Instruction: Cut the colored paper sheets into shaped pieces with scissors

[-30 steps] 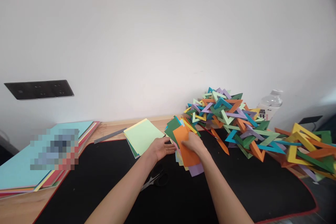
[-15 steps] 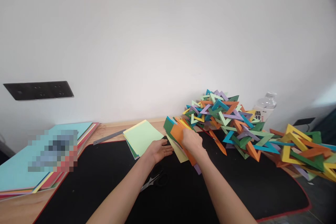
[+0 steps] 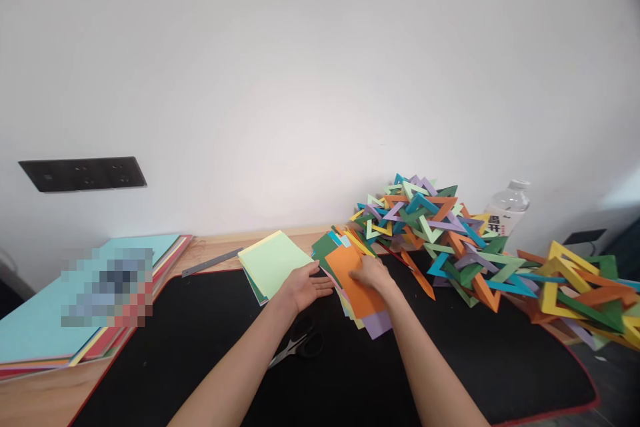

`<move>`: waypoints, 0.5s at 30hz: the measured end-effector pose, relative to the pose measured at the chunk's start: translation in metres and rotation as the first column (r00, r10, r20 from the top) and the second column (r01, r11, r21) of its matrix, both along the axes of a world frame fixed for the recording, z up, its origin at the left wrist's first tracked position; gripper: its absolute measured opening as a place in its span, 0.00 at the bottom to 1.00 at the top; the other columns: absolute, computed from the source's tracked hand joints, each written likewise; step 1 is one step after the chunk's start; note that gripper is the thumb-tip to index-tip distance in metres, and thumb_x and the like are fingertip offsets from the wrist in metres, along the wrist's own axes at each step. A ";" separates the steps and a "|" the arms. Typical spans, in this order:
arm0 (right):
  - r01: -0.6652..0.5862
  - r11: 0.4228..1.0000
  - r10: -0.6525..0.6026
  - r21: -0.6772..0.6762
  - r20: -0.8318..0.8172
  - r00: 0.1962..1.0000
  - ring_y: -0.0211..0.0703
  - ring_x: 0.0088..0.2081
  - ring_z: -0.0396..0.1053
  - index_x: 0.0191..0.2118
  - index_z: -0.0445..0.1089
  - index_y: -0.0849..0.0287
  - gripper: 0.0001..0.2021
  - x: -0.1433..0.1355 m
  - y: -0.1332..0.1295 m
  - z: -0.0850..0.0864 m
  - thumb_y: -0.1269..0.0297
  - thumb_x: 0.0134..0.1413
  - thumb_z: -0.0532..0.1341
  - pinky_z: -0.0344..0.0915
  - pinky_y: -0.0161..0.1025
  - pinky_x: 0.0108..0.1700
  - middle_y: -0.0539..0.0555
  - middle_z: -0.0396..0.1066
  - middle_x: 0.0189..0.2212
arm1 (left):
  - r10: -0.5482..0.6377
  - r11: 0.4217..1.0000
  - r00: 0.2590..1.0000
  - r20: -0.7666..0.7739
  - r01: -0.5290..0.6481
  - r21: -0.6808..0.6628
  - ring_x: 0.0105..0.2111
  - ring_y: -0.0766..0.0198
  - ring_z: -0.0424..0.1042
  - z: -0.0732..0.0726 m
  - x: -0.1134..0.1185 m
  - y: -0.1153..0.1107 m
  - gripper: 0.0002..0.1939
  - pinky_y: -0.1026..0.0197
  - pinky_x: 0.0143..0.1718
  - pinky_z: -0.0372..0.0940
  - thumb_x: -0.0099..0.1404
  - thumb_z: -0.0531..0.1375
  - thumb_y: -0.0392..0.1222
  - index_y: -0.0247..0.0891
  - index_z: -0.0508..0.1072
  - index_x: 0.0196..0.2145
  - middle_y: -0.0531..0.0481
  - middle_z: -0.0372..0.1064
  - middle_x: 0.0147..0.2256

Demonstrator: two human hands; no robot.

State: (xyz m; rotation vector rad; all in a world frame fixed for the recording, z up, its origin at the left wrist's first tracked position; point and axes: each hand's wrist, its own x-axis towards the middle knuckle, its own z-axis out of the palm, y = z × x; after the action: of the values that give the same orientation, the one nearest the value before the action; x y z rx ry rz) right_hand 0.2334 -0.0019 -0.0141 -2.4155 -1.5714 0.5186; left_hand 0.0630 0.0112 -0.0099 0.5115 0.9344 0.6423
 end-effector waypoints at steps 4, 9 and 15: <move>-0.018 0.995 0.017 -0.102 -0.015 1.000 0.46 0.45 0.68 0.51 0.64 0.61 0.15 -0.007 0.005 0.000 0.61 0.61 0.58 0.68 0.48 0.45 0.57 0.66 0.49 | -0.021 1.000 1.000 0.000 0.021 0.007 0.41 0.58 0.71 -0.001 0.000 0.001 0.16 0.52 0.40 0.69 0.67 0.56 0.44 0.35 0.67 0.50 0.44 0.67 0.47; -0.003 0.989 0.005 -0.146 0.012 1.000 0.46 0.45 0.68 0.51 0.64 0.61 0.15 -0.008 0.007 0.004 0.61 0.61 0.58 0.68 0.48 0.45 0.58 0.66 0.49 | -0.049 0.999 0.999 0.009 0.049 0.007 0.41 0.58 0.71 0.000 0.000 0.003 0.16 0.52 0.40 0.69 0.66 0.57 0.44 0.35 0.67 0.50 0.43 0.67 0.47; -0.025 0.991 0.026 -0.134 0.005 1.000 0.46 0.45 0.68 0.51 0.65 0.61 0.15 -0.008 0.003 0.006 0.62 0.61 0.58 0.68 0.48 0.45 0.57 0.66 0.49 | -0.056 0.998 0.998 0.008 0.056 0.011 0.42 0.58 0.71 -0.004 0.001 0.007 0.16 0.51 0.41 0.69 0.66 0.57 0.44 0.35 0.67 0.50 0.43 0.67 0.48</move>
State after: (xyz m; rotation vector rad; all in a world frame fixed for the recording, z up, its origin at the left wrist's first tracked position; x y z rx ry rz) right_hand 0.2258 0.0016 -0.0081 -2.4994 -1.6206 0.6413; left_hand 0.0643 0.0184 -0.0140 0.5427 0.9066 0.5990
